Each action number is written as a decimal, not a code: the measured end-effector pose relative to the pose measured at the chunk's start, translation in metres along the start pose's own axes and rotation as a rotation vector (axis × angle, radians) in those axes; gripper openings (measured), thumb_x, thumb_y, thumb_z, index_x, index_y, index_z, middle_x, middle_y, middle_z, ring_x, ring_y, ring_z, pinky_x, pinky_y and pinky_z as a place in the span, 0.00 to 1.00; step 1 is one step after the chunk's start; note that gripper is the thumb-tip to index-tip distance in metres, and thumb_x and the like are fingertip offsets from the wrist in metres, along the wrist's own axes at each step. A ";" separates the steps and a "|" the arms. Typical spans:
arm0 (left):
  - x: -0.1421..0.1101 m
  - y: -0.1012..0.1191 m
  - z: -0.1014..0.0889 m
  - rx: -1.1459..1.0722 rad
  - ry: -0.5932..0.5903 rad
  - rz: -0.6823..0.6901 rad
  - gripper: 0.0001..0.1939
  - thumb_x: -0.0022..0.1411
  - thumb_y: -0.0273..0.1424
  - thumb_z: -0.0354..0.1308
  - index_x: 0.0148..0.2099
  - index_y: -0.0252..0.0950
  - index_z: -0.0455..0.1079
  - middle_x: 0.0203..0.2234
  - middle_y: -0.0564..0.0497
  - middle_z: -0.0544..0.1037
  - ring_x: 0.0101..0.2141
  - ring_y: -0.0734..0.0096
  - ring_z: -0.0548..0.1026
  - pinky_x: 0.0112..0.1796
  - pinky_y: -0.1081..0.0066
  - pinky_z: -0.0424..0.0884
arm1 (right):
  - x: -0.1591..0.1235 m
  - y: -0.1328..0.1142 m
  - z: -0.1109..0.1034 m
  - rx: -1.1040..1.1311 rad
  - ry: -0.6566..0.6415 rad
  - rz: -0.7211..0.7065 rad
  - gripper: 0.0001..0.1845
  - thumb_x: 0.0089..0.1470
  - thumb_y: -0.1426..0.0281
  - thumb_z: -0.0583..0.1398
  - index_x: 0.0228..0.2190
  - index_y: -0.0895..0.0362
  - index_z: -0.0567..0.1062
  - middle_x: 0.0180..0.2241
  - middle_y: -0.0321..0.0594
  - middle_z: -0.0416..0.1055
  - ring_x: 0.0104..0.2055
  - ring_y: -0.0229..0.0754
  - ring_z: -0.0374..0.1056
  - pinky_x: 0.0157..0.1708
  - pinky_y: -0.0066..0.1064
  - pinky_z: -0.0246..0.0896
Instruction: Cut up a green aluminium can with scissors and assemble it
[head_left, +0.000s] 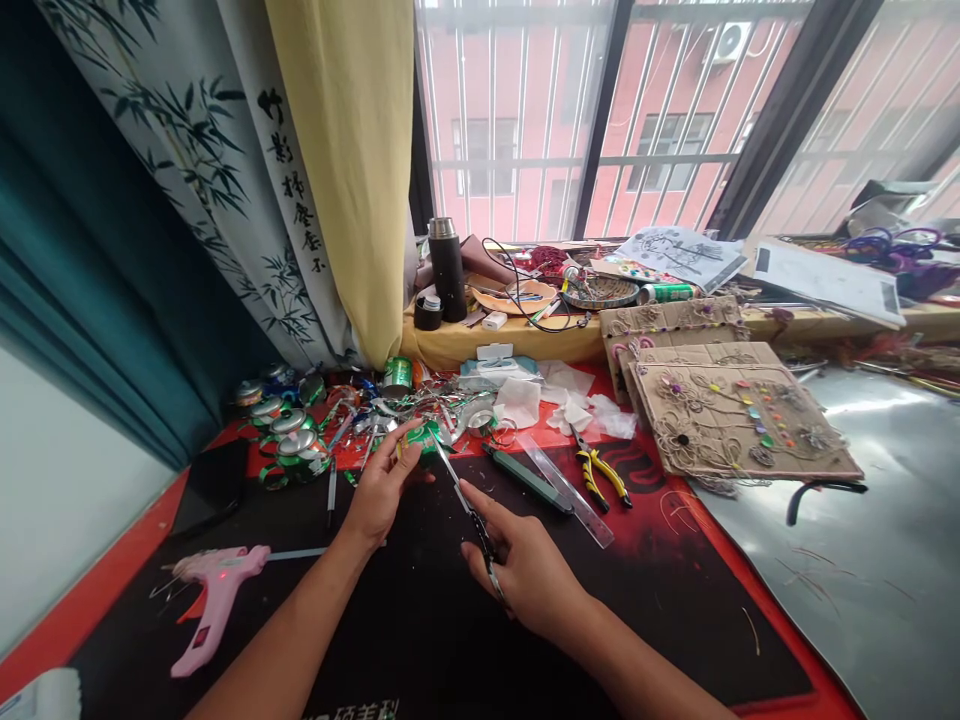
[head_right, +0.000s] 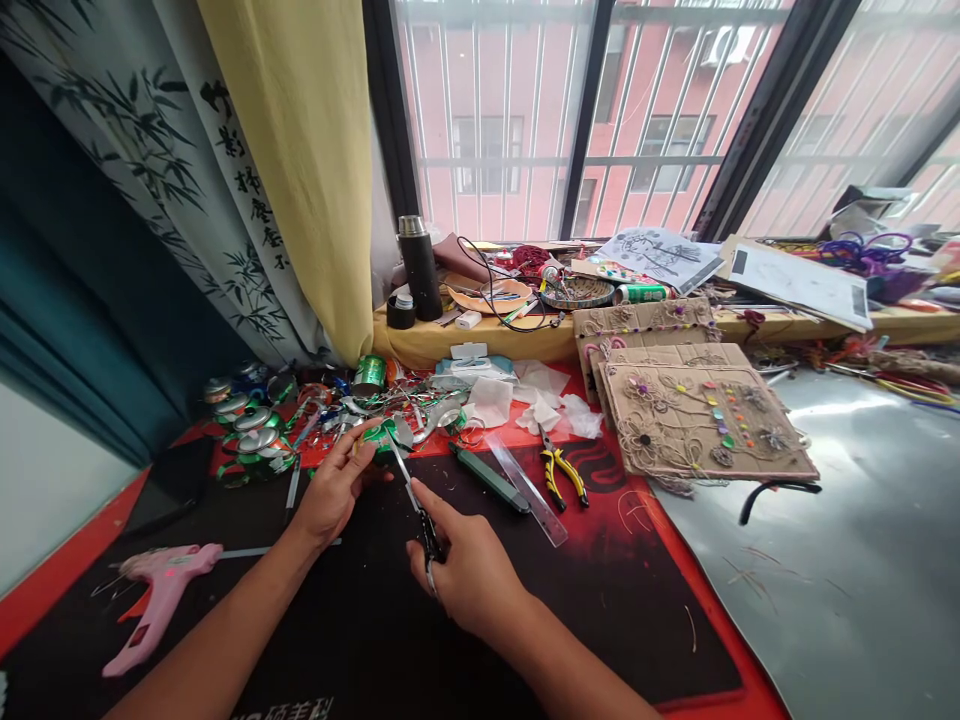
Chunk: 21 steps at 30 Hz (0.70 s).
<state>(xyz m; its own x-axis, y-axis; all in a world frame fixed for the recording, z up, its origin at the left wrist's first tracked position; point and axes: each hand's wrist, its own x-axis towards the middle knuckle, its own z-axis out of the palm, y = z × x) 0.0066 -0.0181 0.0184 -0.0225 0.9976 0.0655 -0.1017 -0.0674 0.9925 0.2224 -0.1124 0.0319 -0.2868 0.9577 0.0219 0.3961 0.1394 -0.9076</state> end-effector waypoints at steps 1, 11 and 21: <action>0.000 0.000 -0.001 0.049 0.009 0.028 0.35 0.60 0.53 0.71 0.64 0.42 0.75 0.39 0.50 0.80 0.37 0.62 0.80 0.39 0.62 0.82 | 0.000 0.000 0.000 -0.006 0.000 0.005 0.39 0.60 0.70 0.62 0.72 0.53 0.67 0.21 0.25 0.55 0.20 0.32 0.49 0.22 0.24 0.44; 0.002 -0.006 -0.005 0.274 0.036 0.145 0.33 0.59 0.50 0.71 0.63 0.43 0.76 0.54 0.45 0.81 0.48 0.54 0.82 0.49 0.56 0.81 | 0.002 0.006 0.000 -0.058 0.011 0.019 0.40 0.60 0.69 0.63 0.72 0.54 0.66 0.22 0.26 0.59 0.22 0.34 0.51 0.23 0.25 0.45; 0.006 -0.010 -0.008 0.254 0.009 0.128 0.34 0.56 0.50 0.73 0.62 0.43 0.77 0.53 0.44 0.83 0.51 0.49 0.82 0.49 0.54 0.81 | 0.000 -0.001 0.000 -0.031 0.011 0.064 0.39 0.62 0.70 0.61 0.73 0.53 0.66 0.22 0.28 0.67 0.19 0.33 0.55 0.23 0.25 0.49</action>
<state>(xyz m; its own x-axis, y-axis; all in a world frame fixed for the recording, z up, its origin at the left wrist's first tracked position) -0.0009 -0.0116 0.0079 -0.0283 0.9810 0.1921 0.1551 -0.1855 0.9703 0.2221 -0.1129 0.0332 -0.2503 0.9677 -0.0310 0.4405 0.0853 -0.8937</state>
